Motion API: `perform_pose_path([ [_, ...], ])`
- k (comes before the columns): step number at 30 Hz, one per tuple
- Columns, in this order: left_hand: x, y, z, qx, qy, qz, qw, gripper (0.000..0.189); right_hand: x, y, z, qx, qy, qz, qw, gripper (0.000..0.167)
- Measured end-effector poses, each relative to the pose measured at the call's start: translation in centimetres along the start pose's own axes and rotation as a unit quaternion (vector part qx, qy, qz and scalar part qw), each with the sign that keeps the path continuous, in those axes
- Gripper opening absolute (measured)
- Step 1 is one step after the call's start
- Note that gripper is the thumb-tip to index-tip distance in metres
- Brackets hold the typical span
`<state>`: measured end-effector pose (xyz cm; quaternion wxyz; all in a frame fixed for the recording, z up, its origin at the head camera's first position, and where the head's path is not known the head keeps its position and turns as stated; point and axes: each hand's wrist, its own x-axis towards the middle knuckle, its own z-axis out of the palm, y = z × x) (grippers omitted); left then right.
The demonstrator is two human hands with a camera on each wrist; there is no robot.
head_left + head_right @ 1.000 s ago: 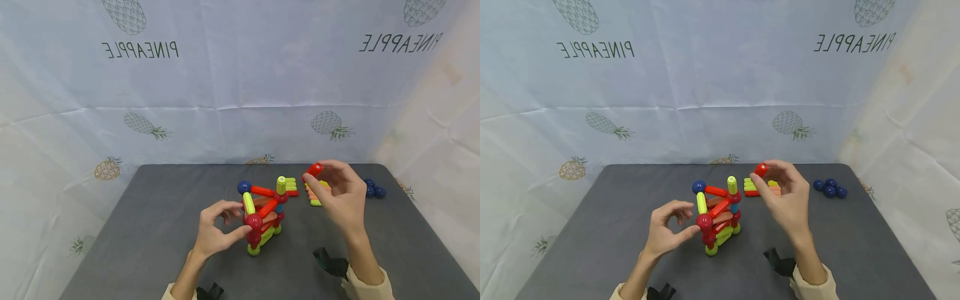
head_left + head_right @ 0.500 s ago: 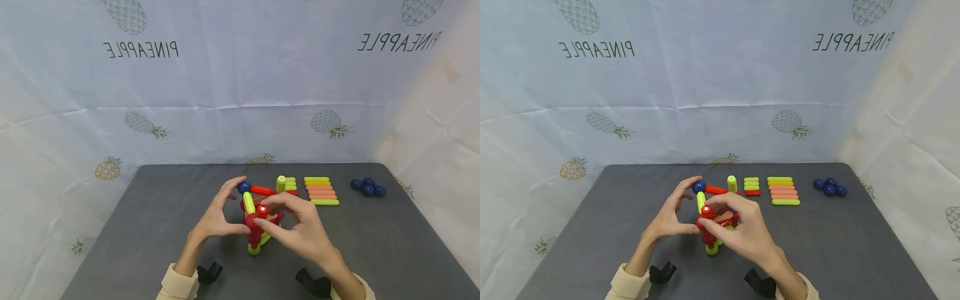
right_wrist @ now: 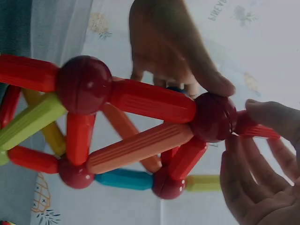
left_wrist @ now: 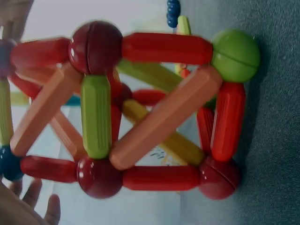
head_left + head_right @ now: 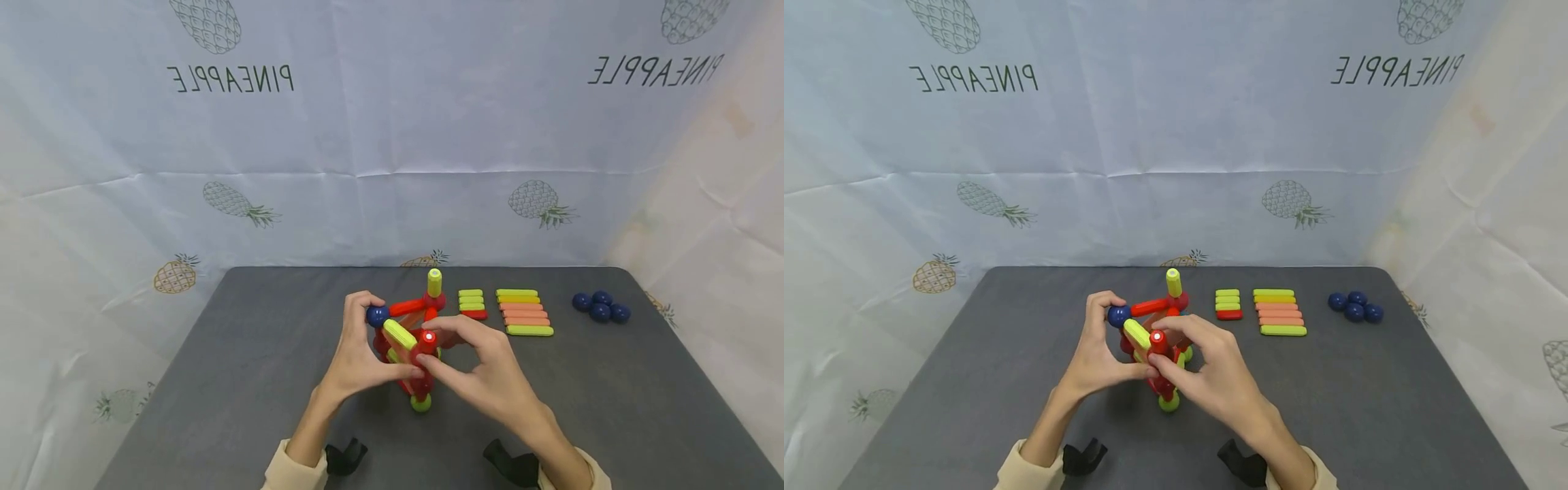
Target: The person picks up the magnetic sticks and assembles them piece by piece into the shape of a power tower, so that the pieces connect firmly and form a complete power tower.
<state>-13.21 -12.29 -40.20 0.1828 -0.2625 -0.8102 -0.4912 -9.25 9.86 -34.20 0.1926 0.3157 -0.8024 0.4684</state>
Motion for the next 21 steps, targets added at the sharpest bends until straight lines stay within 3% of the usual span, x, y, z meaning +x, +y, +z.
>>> perform_pose_path([
  [6, -0.6, 0.2, -0.3, -0.004, 0.045, -0.012, 0.9989, 0.083, 0.4, 1.1, 0.4, -0.026, -0.007, 0.032, 0.9991, 0.038],
  [13, -1.1, 0.2, -0.6, 0.019, 0.118, 0.005, 0.9928, 0.048, 1.9, 2.8, 0.1, -0.009, -0.009, 0.063, 0.9979, 0.040],
  [21, -1.3, 0.4, -0.8, 0.043, 0.141, 0.005, 0.9891, 0.035, 3.1, 3.7, -0.3, -0.002, -0.037, 0.071, 0.9968, 0.038],
])
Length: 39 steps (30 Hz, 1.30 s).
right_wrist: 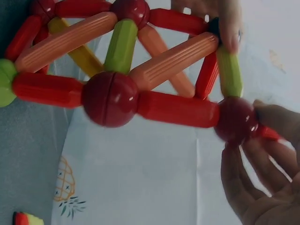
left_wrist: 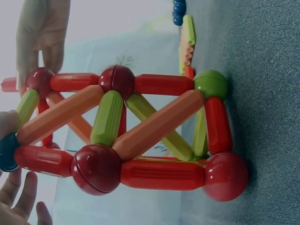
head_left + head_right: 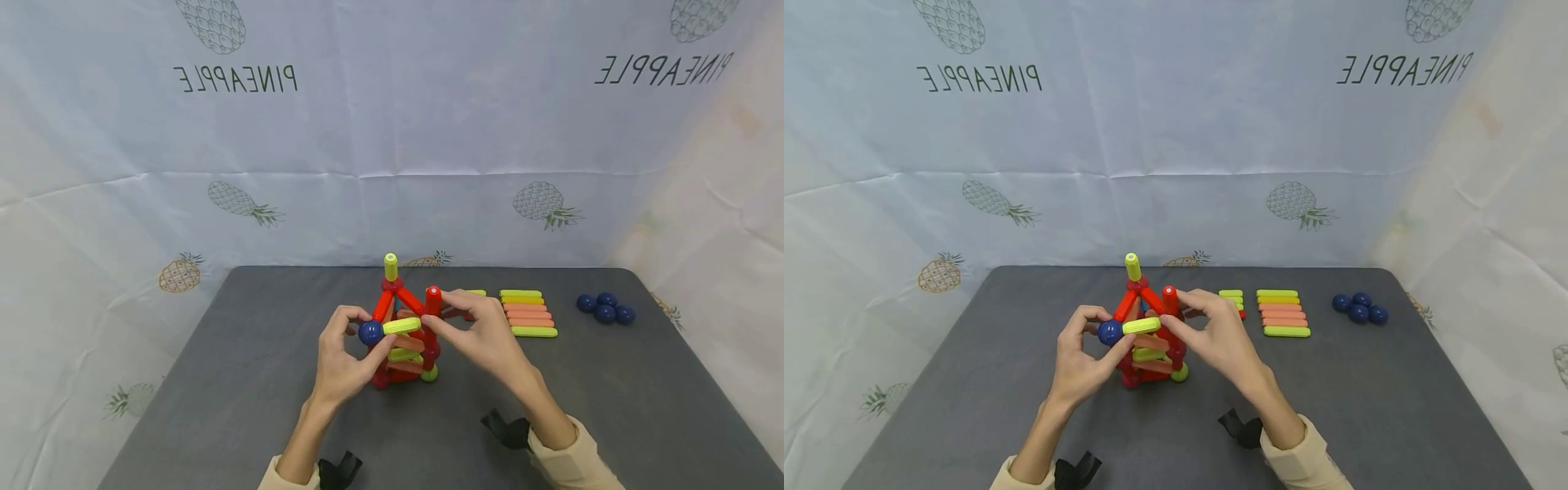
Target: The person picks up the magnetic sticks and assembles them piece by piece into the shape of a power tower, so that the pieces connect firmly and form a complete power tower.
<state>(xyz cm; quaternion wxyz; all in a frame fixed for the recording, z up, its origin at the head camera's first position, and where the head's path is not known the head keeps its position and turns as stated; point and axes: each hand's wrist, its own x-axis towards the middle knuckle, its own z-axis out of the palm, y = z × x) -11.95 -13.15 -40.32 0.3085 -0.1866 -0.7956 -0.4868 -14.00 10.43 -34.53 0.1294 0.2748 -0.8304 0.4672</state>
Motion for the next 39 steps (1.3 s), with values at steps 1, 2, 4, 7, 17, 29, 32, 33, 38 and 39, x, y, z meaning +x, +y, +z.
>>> perform_pose_path([
  [1, 0.0, 0.0, 0.0, 0.003, 0.002, 0.000, 1.0000, 0.035, 0.0, 0.3, -0.1, 0.003, -0.006, 0.002, 1.0000, 0.041],
  [2, -0.1, 0.0, 0.0, 0.006, 0.005, 0.002, 1.0000, 0.035, 0.0, 0.8, -0.3, 0.011, -0.011, 0.006, 0.9999, 0.044],
  [4, -0.1, 0.1, 0.0, 0.007, 0.009, 0.002, 0.9999, 0.035, 0.1, 2.1, -0.8, 0.031, -0.012, 0.020, 0.9993, 0.047],
  [7, -0.3, 0.1, 0.1, 0.007, 0.013, 0.007, 0.9999, 0.035, 0.2, 4.8, -1.3, 0.030, -0.004, 0.053, 0.9981, 0.050],
  [17, -0.1, 0.0, 0.3, -0.003, 0.015, 0.011, 0.9998, 0.035, -0.1, 12.6, 0.3, -0.209, -0.057, 0.112, 0.9698, 0.036],
  [29, -0.1, -0.5, 0.3, -0.012, 0.010, 0.020, 0.9997, 0.037, -1.3, 14.6, 1.0, -0.218, -0.127, 0.198, 0.9471, 0.038],
  [32, 0.0, -0.6, 0.1, -0.016, 0.003, 0.022, 0.9996, 0.037, -1.3, 14.2, 0.8, -0.200, -0.133, 0.220, 0.9454, 0.042],
  [33, 0.1, -0.6, 0.0, -0.019, 0.001, 0.024, 0.9995, 0.036, -1.3, 14.1, 0.7, -0.193, -0.129, 0.220, 0.9476, 0.043],
  [38, 0.2, -0.8, -0.3, -0.030, -0.003, 0.032, 0.9990, 0.034, -0.8, 12.2, -0.7, -0.122, -0.034, 0.170, 0.9772, 0.038],
  [39, 0.2, -0.8, -0.4, -0.029, -0.003, 0.031, 0.9991, 0.034, -0.6, 11.5, -1.1, -0.103, -0.004, 0.157, 0.9822, 0.037],
])
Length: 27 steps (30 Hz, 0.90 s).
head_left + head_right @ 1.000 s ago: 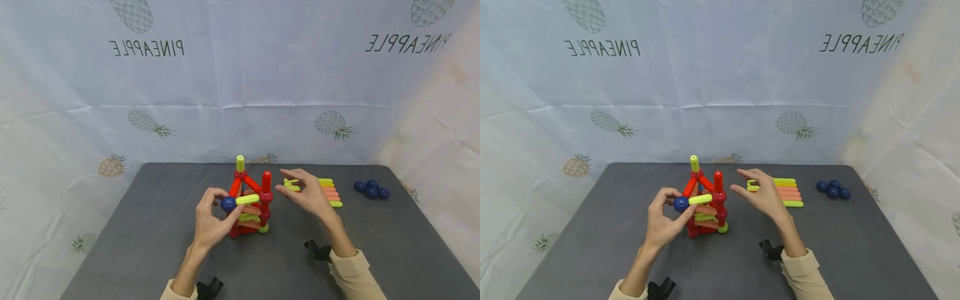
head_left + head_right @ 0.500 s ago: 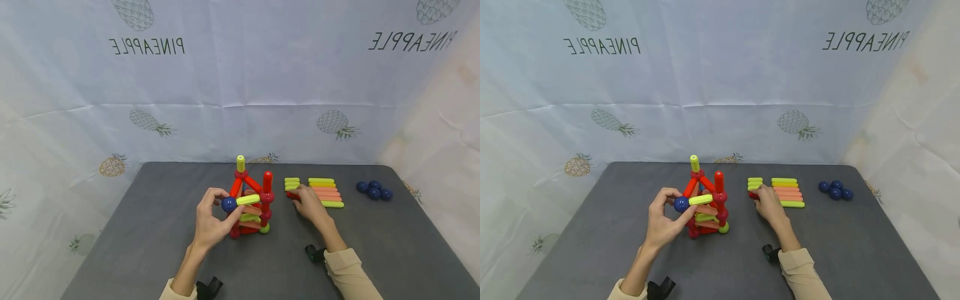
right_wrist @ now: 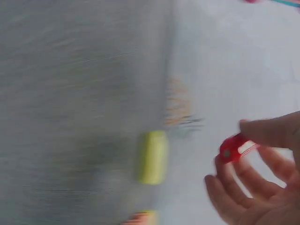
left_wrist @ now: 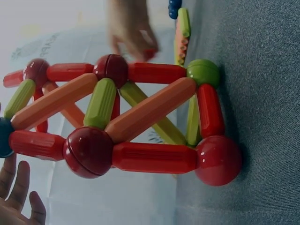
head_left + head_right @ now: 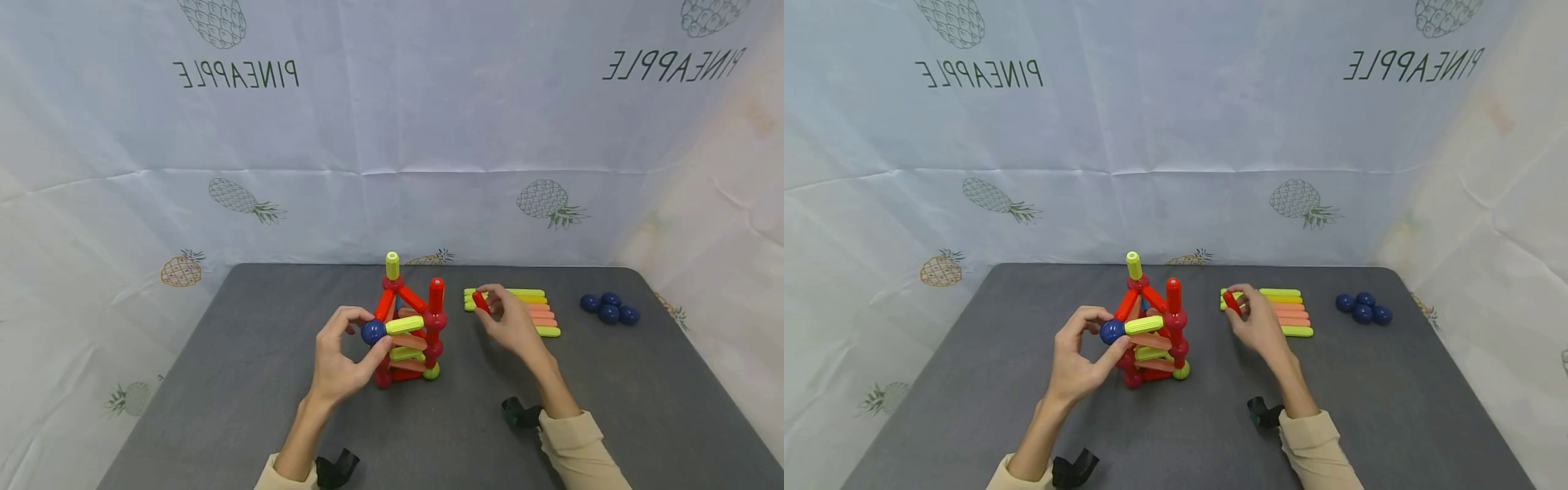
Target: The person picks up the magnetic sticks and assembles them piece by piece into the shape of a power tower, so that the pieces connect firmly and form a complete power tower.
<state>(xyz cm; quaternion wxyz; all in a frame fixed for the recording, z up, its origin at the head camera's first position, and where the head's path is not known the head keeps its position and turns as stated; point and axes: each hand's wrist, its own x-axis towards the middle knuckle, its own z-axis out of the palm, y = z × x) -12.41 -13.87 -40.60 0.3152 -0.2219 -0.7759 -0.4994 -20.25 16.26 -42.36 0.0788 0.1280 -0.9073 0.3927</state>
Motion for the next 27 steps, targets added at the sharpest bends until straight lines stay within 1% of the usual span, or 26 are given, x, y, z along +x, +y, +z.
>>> perform_pose_path([
  [1, 0.0, 0.0, -0.1, 0.000, 0.000, -0.002, 1.0000, 0.034, -0.1, -0.8, -0.5, 0.030, 0.026, -0.008, 0.9992, 0.037],
  [3, 0.0, 0.1, -0.2, 0.001, 0.001, -0.011, 0.9999, 0.035, -0.3, -2.7, -1.7, 0.091, 0.080, -0.025, 0.9923, 0.038],
  [5, 0.0, 0.3, -0.3, 0.003, 0.002, -0.022, 0.9997, 0.035, -0.8, -4.9, -2.8, 0.158, 0.125, -0.047, 0.9784, 0.038],
  [7, 0.1, 0.4, -0.3, 0.005, 0.002, -0.032, 0.9995, 0.034, -1.3, -7.3, -3.7, 0.224, 0.157, -0.084, 0.9582, 0.040],
  [8, 0.0, 0.4, -0.4, 0.006, 0.001, -0.035, 0.9994, 0.034, -1.6, -8.5, -4.0, 0.252, 0.166, -0.112, 0.9467, 0.040],
  [9, 0.1, 0.5, -0.4, 0.008, 0.000, -0.039, 0.9992, 0.033, -2.0, -9.7, -4.2, 0.270, 0.170, -0.136, 0.9379, 0.041],
  [11, 0.0, 0.5, -0.4, 0.010, -0.001, -0.042, 0.9991, 0.033, -2.6, -11.9, -4.2, 0.286, 0.166, -0.183, 0.9258, 0.043],
  [12, 0.0, 0.4, -0.5, 0.011, -0.001, -0.042, 0.9991, 0.033, -2.9, -12.8, -4.0, 0.283, 0.158, -0.205, 0.9235, 0.044],
  [13, 0.0, 0.4, -0.5, 0.012, -0.001, -0.041, 0.9991, 0.033, -3.2, -13.7, -3.8, 0.277, 0.146, -0.223, 0.9232, 0.044],
  [15, -0.1, 0.4, -0.5, 0.016, -0.002, -0.041, 0.9990, 0.034, -3.6, -15.3, -3.0, 0.250, 0.120, -0.239, 0.9306, 0.044],
  [17, -0.2, 0.4, -0.5, 0.019, -0.004, -0.039, 0.9991, 0.035, -3.8, -16.4, -2.0, 0.237, 0.087, -0.250, 0.9348, 0.043],
  [19, -0.3, 0.4, -0.5, 0.019, -0.005, -0.035, 0.9992, 0.035, -3.9, -17.2, -0.9, 0.229, 0.059, -0.246, 0.9398, 0.040],
  [21, -0.3, 0.4, -0.6, 0.017, -0.006, -0.029, 0.9994, 0.036, -3.8, -17.6, 0.1, 0.234, 0.035, -0.239, 0.9418, 0.037],
  [27, -0.4, 0.5, -0.7, 0.009, 0.000, -0.014, 0.9999, 0.035, -3.4, -17.9, 2.0, 0.225, -0.012, -0.220, 0.9491, 0.032],
])
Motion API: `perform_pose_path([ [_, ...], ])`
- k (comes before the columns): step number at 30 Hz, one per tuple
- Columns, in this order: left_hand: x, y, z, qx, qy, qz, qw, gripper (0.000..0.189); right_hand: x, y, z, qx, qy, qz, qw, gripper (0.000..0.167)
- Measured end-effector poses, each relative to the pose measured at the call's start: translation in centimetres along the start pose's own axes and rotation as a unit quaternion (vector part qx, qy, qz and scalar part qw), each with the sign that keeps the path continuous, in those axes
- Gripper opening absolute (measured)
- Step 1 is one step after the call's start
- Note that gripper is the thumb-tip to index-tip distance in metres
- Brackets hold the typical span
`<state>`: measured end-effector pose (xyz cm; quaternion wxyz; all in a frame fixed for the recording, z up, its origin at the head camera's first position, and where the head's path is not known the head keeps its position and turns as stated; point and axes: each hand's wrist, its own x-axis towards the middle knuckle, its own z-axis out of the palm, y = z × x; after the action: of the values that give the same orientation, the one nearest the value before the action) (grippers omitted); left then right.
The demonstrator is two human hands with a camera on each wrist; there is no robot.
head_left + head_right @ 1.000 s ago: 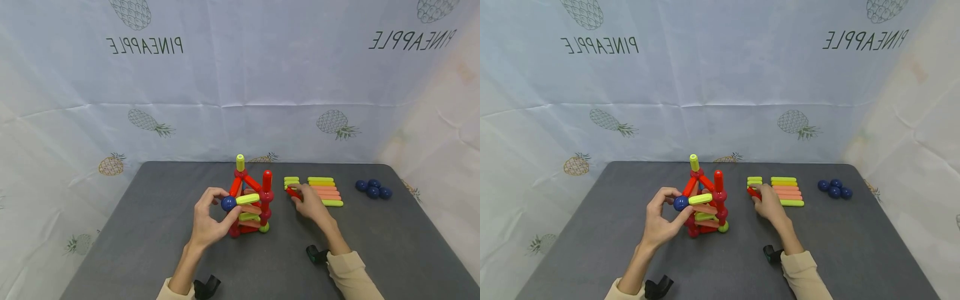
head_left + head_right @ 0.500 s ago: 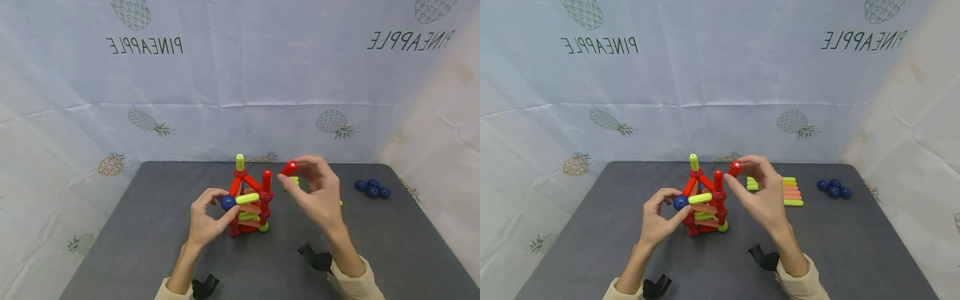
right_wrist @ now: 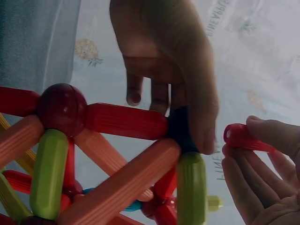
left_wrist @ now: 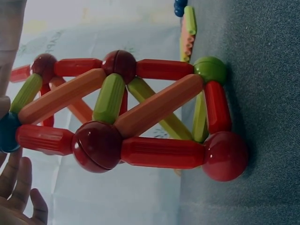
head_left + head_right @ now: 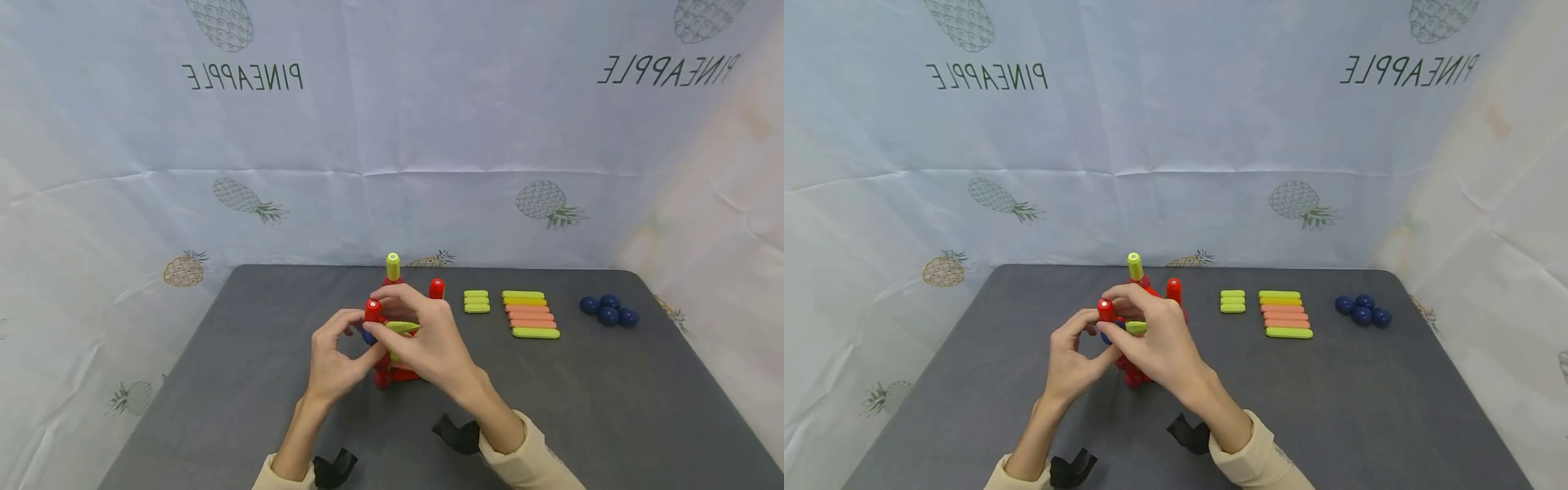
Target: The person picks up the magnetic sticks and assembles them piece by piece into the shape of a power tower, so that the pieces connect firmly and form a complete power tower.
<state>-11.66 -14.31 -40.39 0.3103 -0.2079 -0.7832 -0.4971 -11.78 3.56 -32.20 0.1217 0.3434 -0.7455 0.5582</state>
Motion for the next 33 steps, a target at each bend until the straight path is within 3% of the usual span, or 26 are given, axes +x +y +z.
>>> perform_pose_path([
  [6, 0.2, -0.1, 0.0, -0.001, 0.001, 0.004, 1.0000, 0.034, 0.1, 0.6, 0.5, -0.023, -0.012, 0.017, 0.9995, 0.034],
  [14, 0.3, 0.2, 0.0, 0.000, 0.003, 0.003, 1.0000, 0.034, -0.1, 0.7, 0.2, -0.040, -0.016, 0.010, 0.9990, 0.039],
  [18, 0.3, 0.2, 0.0, 0.005, 0.000, -0.005, 1.0000, 0.036, -0.8, 0.0, -1.1, -0.070, 0.009, -0.028, 0.9971, 0.044],
  [21, 0.3, 0.1, -0.1, 0.011, -0.002, -0.010, 0.9999, 0.036, -1.5, -0.5, -3.2, -0.104, 0.063, -0.077, 0.9896, 0.041],
  [24, 0.3, 0.2, 0.0, 0.011, -0.001, -0.012, 0.9999, 0.035, -2.4, -0.3, -6.2, -0.142, 0.130, -0.088, 0.9774, 0.040],
  [28, 0.2, 0.3, 0.0, 0.012, -0.001, -0.016, 0.9998, 0.034, -3.5, 1.5, -10.7, -0.184, 0.187, -0.038, 0.9642, 0.042],
  [33, 0.2, 0.4, 0.0, 0.015, 0.002, -0.020, 0.9997, 0.034, -4.9, 6.0, -16.5, -0.270, 0.204, 0.048, 0.9398, 0.047],
])
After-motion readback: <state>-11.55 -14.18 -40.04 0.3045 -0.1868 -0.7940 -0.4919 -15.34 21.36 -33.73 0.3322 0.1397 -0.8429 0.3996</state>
